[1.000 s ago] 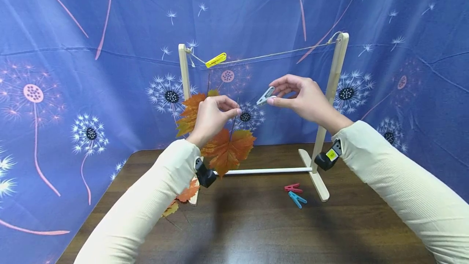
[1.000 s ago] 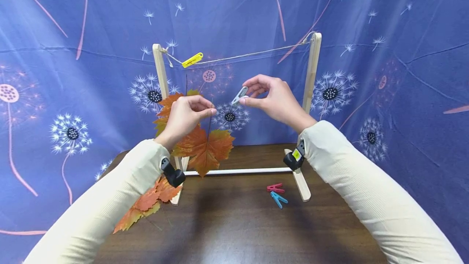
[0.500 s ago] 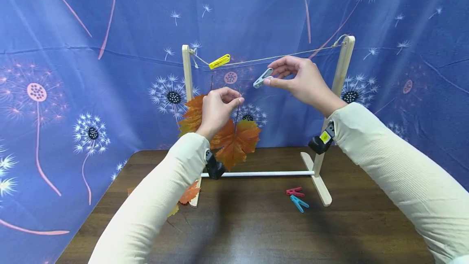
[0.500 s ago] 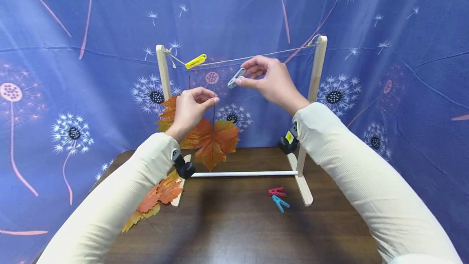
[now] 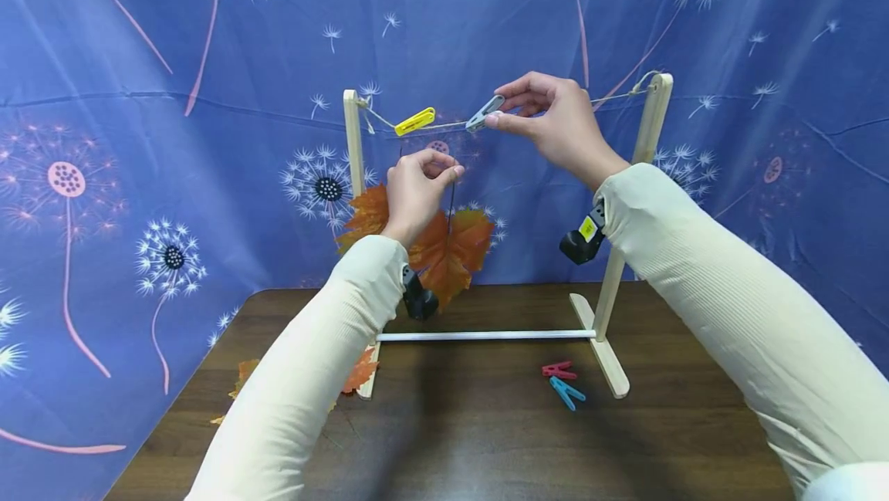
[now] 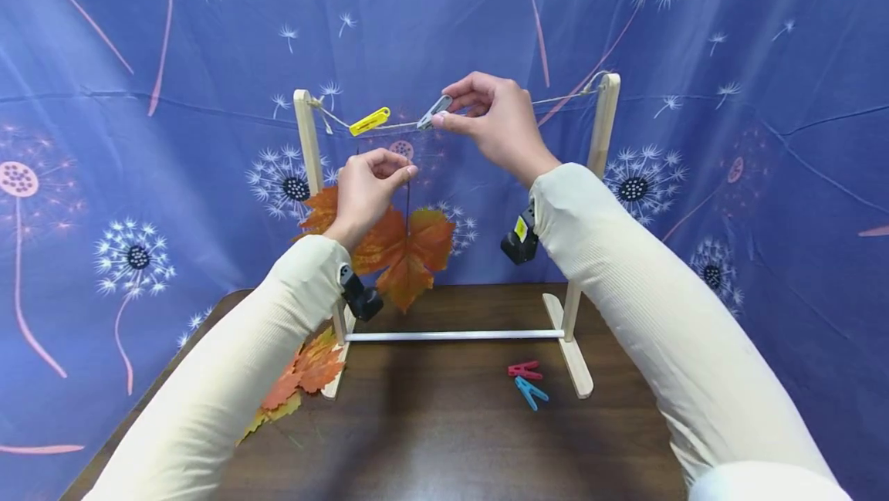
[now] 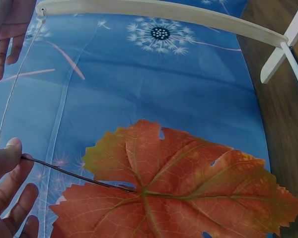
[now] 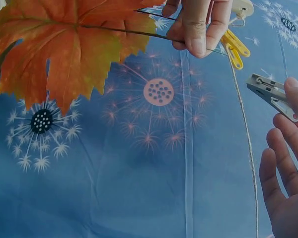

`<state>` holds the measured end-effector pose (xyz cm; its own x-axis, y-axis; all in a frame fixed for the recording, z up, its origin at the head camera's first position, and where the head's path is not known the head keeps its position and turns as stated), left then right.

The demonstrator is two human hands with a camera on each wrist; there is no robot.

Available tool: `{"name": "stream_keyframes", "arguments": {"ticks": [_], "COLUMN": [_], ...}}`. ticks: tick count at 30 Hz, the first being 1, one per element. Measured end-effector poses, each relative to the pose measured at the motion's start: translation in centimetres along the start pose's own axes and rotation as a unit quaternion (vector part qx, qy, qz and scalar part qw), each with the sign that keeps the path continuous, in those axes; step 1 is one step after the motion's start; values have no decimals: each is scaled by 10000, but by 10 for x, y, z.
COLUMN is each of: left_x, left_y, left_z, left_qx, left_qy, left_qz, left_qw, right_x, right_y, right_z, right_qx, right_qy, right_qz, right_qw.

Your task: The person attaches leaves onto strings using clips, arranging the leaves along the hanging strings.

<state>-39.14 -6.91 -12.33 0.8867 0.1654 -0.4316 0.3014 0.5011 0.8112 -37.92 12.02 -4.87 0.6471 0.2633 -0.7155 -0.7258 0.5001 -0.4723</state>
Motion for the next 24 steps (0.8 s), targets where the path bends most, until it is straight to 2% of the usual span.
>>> {"name": "stream_keyframes", "arguments": {"ticks": [5, 11, 16, 24], "left_x": [-5, -11, -15, -19], "left_y": [2, 7, 9, 10], "left_z": [-4, -6, -8, -12], "left_qx": [79, -83, -38, -109], "left_qy": [97, 314, 456, 575], "left_qz": [64, 144, 314, 464], "left_qw": [9999, 9994, 9985, 9972], "right_x": [-8, -18, -23, -27], "right_y": [4, 4, 5, 9], "right_z": [-1, -6, -5, -6], "right_qx": [-232, -274, -185, -2], "right_qy": [176, 237, 354, 237], "right_qz": [-150, -96, -118, -138], "right_qw": [9995, 9993, 9991, 9996]}}
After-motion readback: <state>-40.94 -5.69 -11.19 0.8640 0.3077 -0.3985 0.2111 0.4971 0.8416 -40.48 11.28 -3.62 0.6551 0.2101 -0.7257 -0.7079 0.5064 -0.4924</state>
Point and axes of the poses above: each hand's wrist, its own x-axis away from the middle knuckle, its own z-axis out of the back of the hand, y = z × x, the point moved 7 cm from there along -x, towards the middle knuckle, and after that the axes turned 13 degrees about z, right-handed, at the moved point
